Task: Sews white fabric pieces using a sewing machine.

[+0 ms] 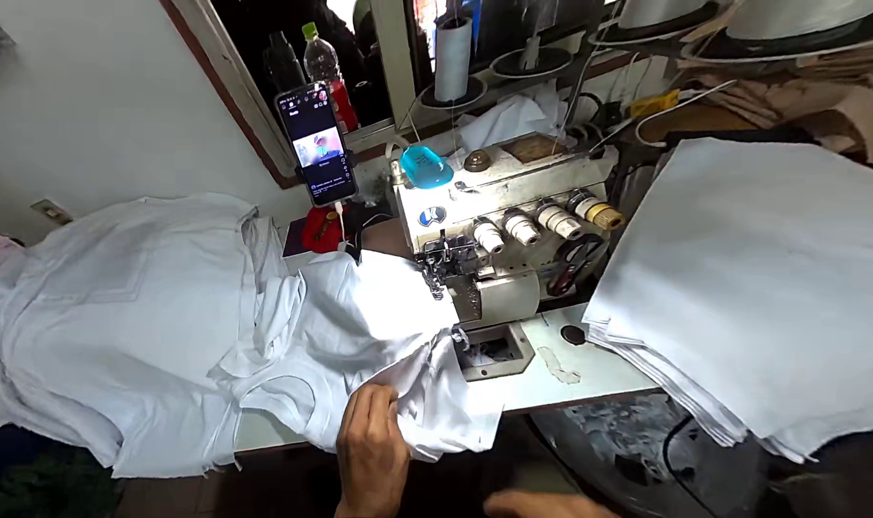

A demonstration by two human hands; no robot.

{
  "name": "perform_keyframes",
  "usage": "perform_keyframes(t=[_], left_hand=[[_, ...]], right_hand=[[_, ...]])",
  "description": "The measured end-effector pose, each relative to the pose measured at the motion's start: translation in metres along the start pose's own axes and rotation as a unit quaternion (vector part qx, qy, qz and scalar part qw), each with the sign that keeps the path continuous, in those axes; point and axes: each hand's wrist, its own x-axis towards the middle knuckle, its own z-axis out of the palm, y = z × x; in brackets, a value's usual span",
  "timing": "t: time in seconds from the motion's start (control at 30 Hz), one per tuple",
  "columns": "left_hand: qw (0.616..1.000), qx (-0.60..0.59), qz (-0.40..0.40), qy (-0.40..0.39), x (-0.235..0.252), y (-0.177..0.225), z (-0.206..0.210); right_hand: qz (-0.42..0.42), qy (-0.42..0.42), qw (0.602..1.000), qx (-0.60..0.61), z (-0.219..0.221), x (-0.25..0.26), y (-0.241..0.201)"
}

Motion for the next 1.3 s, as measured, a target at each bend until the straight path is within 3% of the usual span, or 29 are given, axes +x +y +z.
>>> perform_keyframes(t=[0.1, 0.2, 0.27, 0.3, 0.4, 0.47, 0.57, 0.6, 0.67, 0.73, 0.8, 0.87, 0.9, 1.0, 1.03, 1.1, 1.17, 1.3], left_hand=[[0.968, -0.219, -0.101, -0.072, 0.008, 0.018, -0.042], [0.865, -0.454, -0.167, -0.133, 0.023, 0.032, -0.080], [0.844, -0.481, -0.180, -0.153, 0.025, 0.029, -0.086], [0.842, -0.475, -0.193, -0.168, 0.022, 0.023, -0.085], [0.856, -0.419, -0.232, -0.193, 0.004, 0.013, -0.081], [0.899, -0.343, -0.216, -0.166, -0.005, 0.017, -0.081], [0.947, -0.286, -0.092, -0.109, -0.002, 0.033, -0.083], [0.948, -0.293, -0.064, -0.104, 0.003, 0.042, -0.085], [0.945, -0.303, -0.041, -0.115, 0.018, 0.057, -0.081], [0.948, -0.273, -0.066, -0.148, 0.033, 0.067, -0.069], [0.948, -0.229, -0.108, -0.192, 0.046, 0.069, -0.053], [0.961, -0.191, -0.106, -0.170, 0.050, 0.065, -0.042], [0.970, -0.176, -0.091, -0.143, 0.049, 0.061, -0.040], [0.988, -0.141, -0.039, -0.055, 0.043, 0.056, -0.034], [0.991, -0.130, -0.019, -0.033, 0.044, 0.058, -0.032], [0.991, -0.129, 0.029, -0.011, 0.053, 0.065, -0.025], [0.986, -0.140, 0.080, -0.034, 0.059, 0.072, -0.020], [0.982, -0.086, 0.166, -0.033, 0.047, 0.071, -0.009]], right_hand=[[-0.069, 0.215, 0.956, 0.187, -0.016, 0.037, -0.024], [-0.057, 0.180, 0.843, 0.503, -0.020, 0.094, -0.039], [-0.056, 0.156, 0.791, 0.589, -0.013, 0.111, -0.042], [-0.060, 0.148, 0.796, 0.584, -0.006, 0.110, -0.040], [-0.060, 0.144, 0.872, 0.464, 0.008, 0.074, -0.025], [-0.036, 0.146, 0.902, 0.405, 0.013, 0.046, -0.017], [-0.008, 0.148, 0.877, 0.457, 0.012, 0.025, -0.014], [0.004, 0.173, 0.861, 0.479, 0.012, 0.024, -0.017], [0.022, 0.271, 0.882, 0.386, 0.014, 0.025, -0.029], [-0.035, 0.324, 0.922, 0.210, 0.022, 0.024, -0.044], [-0.159, 0.295, 0.937, 0.103, 0.029, 0.026, -0.047], [-0.226, 0.217, 0.938, 0.146, 0.020, 0.035, -0.032], [-0.215, 0.233, 0.930, 0.188, 0.011, 0.043, -0.022], [-0.048, 0.383, 0.907, 0.170, -0.018, 0.081, 0.000], [0.002, 0.369, 0.910, 0.189, -0.028, 0.093, 0.002], [0.055, 0.252, 0.921, 0.292, -0.045, 0.112, 0.002], [0.046, 0.179, 0.927, 0.327, -0.046, 0.119, 0.003], [-0.007, 0.282, 0.925, 0.255, -0.024, 0.103, 0.003]])
